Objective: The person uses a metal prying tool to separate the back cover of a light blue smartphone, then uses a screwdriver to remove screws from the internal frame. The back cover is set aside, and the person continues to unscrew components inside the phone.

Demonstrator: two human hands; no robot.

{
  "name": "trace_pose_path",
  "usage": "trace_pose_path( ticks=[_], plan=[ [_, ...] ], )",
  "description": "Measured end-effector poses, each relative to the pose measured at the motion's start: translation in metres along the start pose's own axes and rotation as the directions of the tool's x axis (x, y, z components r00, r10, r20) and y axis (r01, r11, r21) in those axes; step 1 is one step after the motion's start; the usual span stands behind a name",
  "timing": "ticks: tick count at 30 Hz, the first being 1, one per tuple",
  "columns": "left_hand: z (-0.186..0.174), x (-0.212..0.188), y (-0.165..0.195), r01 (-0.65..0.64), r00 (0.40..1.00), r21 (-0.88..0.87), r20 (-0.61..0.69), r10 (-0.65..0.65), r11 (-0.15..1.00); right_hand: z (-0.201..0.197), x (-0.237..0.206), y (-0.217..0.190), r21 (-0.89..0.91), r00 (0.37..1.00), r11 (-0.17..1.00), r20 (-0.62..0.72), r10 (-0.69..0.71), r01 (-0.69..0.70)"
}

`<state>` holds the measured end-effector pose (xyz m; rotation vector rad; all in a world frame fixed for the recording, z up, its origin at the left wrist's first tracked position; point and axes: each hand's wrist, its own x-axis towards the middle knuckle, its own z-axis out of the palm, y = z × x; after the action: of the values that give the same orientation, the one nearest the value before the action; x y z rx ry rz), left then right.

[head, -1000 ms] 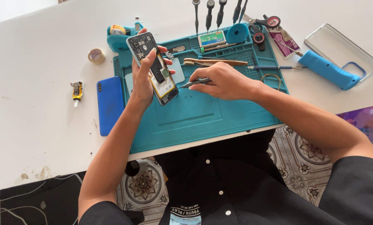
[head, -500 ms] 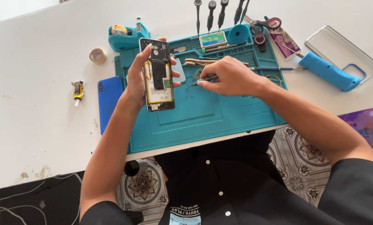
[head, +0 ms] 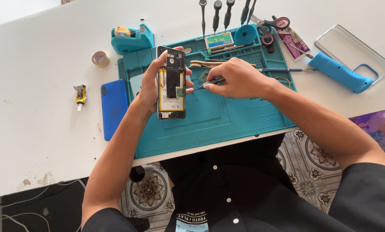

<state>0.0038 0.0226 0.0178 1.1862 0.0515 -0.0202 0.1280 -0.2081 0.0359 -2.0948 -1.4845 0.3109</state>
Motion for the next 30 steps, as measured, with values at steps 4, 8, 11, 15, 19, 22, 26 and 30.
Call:
trace_pose_path(
  ticks=[4,8,11,15,19,22,26,30],
  plan=[
    [0.001,0.001,0.0,0.02,1.0,0.006,-0.008,-0.02,1.0,-0.005,-0.001,0.002,-0.003,0.991,0.993,-0.069,-0.115,0.115],
    [-0.001,-0.002,0.006,0.006,1.0,-0.011,-0.017,-0.006,1.0,-0.009,-0.001,0.004,-0.028,0.999,0.999,0.001,0.033,-0.033],
    [-0.001,-0.004,0.009,-0.014,1.0,-0.021,-0.012,0.014,1.0,-0.009,-0.002,0.005,-0.038,1.0,0.999,-0.028,0.009,-0.01],
    [0.001,-0.001,0.006,0.02,0.999,0.088,-0.052,-0.015,0.996,-0.008,-0.002,0.006,-0.019,0.997,0.998,-0.059,-0.056,0.055],
    [0.002,-0.001,0.002,0.069,0.997,0.06,-0.04,-0.066,0.996,-0.009,-0.003,0.004,-0.046,0.999,0.999,-0.044,-0.001,-0.001],
    [0.001,-0.001,0.001,0.041,0.999,0.061,-0.02,-0.04,0.997,-0.011,-0.004,0.002,-0.048,0.998,0.998,-0.06,0.024,-0.027],
    [-0.004,-0.001,0.004,-0.105,0.994,-0.003,-0.036,0.104,0.995,-0.009,-0.006,-0.003,0.121,0.985,0.983,-0.123,-0.123,0.138],
    [-0.007,0.001,0.004,-0.217,0.974,-0.124,-0.094,0.207,0.968,-0.002,-0.007,-0.013,0.232,0.965,0.937,-0.089,-0.245,0.26]
  ],
)
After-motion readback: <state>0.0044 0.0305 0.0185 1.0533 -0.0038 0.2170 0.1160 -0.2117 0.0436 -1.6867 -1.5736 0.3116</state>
